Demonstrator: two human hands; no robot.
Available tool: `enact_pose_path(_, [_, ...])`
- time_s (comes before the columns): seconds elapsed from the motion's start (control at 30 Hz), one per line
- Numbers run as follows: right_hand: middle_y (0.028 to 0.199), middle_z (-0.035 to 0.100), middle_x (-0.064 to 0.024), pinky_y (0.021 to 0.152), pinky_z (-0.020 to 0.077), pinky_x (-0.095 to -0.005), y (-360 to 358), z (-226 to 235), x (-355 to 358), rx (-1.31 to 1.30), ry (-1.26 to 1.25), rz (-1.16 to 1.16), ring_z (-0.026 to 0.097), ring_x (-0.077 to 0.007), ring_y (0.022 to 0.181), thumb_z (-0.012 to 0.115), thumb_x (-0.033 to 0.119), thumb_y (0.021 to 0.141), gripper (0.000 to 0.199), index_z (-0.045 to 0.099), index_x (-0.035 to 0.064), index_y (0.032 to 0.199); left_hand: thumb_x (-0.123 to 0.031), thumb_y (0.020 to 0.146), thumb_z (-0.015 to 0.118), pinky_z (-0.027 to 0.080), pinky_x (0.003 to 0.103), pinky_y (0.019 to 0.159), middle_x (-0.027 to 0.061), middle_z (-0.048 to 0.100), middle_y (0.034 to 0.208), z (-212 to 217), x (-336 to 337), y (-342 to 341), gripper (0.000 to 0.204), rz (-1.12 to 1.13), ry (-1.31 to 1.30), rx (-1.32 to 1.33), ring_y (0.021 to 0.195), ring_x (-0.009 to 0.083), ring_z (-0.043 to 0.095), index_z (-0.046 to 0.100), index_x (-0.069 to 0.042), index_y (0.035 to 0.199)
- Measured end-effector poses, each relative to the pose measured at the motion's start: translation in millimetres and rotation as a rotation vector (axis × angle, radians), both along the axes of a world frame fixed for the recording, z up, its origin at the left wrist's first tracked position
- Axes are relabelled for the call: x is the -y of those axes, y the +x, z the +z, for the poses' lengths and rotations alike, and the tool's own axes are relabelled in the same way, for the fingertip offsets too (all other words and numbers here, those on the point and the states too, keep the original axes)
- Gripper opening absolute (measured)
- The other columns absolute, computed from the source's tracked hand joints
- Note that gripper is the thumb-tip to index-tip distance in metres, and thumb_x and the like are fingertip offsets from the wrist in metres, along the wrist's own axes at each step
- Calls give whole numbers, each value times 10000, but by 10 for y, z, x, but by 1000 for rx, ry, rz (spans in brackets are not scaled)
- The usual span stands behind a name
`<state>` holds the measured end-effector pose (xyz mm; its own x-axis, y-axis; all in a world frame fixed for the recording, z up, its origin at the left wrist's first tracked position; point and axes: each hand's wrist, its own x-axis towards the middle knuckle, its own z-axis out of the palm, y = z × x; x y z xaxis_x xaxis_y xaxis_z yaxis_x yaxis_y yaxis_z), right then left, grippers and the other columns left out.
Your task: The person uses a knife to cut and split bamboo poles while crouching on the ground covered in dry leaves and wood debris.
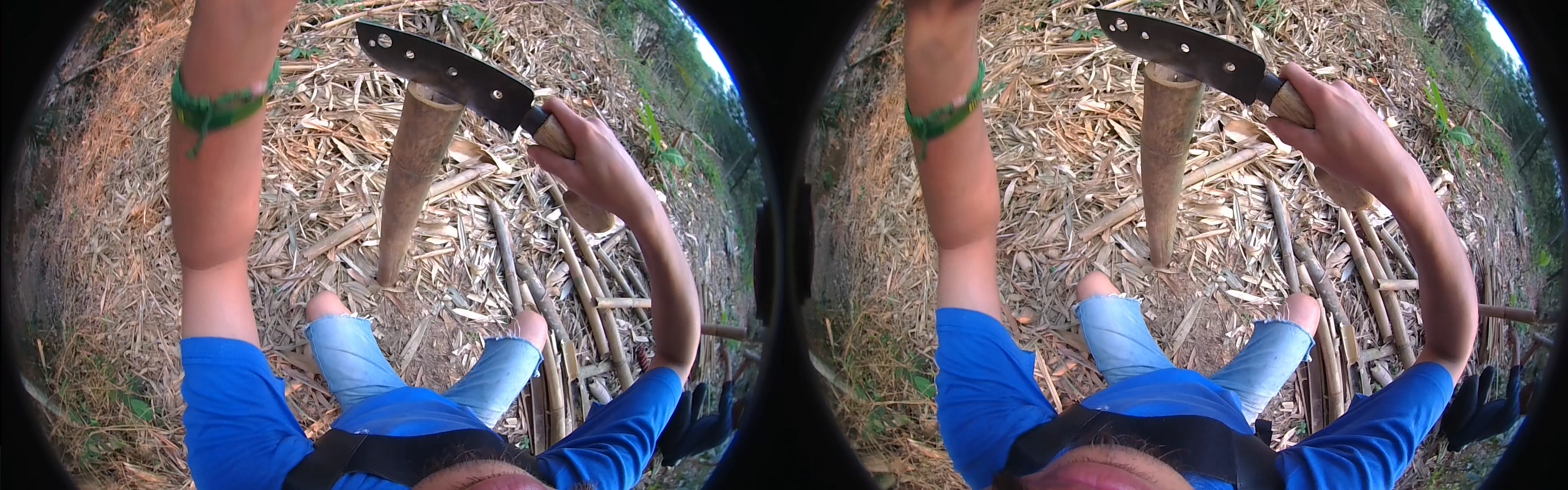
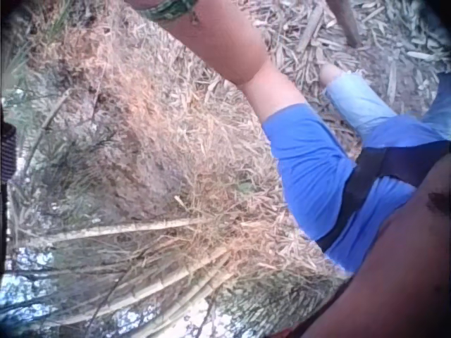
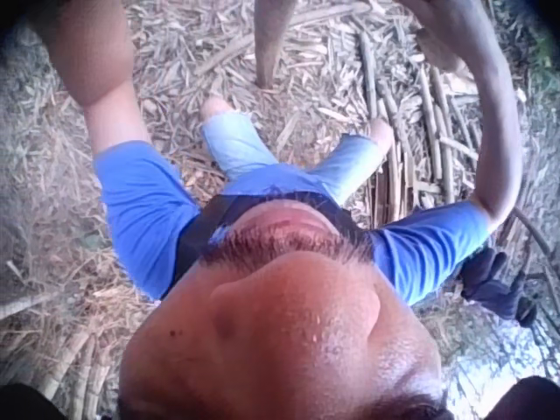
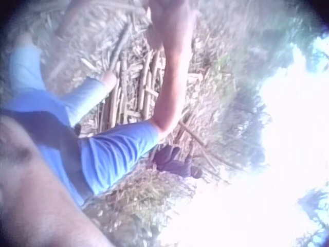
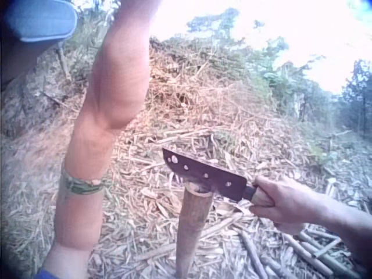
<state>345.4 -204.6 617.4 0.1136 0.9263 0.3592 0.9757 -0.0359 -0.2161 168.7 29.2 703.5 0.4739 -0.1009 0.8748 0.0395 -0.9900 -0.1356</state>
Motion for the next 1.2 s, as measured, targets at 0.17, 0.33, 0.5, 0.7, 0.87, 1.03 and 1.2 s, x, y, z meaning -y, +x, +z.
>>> enact_pose_path(0.17, [810,693,-141,676,532,-428,289,-98,57,83,-22,-52,695,-276,714,732,292,921,379,585,64,1187,-816,933,62,68,439,1287,193,101,1687,-573,-334,896,1036,265,48,-425,1579,300,43,144,-43,1617])
enact_pose_path(0.33, [806,701,-142,693,547,-437,222,-43,-126,28,-41,-38,709,-280,717,735,272,911,312,578,64,1083,-856,892,55,84,437,1285,182,74,1690,466,63,747,1100,-267,-192,-285,1577,302,49,158,-34,1614])
enact_pose_path(0.5, [799,701,-142,711,551,-445,176,6,-130,34,-38,-15,717,-285,727,729,267,906,295,593,64,1070,-734,1004,192,122,414,1277,156,200,1684,-286,-530,997,910,-157,-325,-478,1568,303,148,244,-59,1612])
enact_pose_path(0.7, [813,701,-142,678,543,-430,203,-4,-140,100,-9,36,715,-282,728,724,303,911,310,601,70,1074,-642,1057,158,125,399,1277,119,278,1671,-266,-718,1000,788,-1,-131,-480,1559,299,201,260,-100,1619])
enact_pose_path(0.87, [853,707,-170,723,556,-444,178,120,-320,80,-55,13,709,-302,761,703,366,928,363,632,40,1070,-609,1070,229,187,417,1260,122,360,1635,-495,-843,948,732,146,-197,-503,1529,308,286,325,-112,1599])
enact_pose_path(1.03, [780,654,-93,647,519,-364,-215,244,-559,-160,-106,-27,623,-206,658,620,340,948,319,639,24,910,-626,1014,467,477,261,529,27,576,665,-738,-165,125,579,-74,-686,354,596,141,620,546,-82,834])
enact_pose_path(1.2, [800,652,-95,676,507,-383,-1055,545,-500,-268,102,35,613,-210,707,561,292,959,300,658,21,875,-825,920,291,541,357,666,112,624,829,-1154,799,-141,840,-300,-1466,64,717,238,643,560,-38,1039])
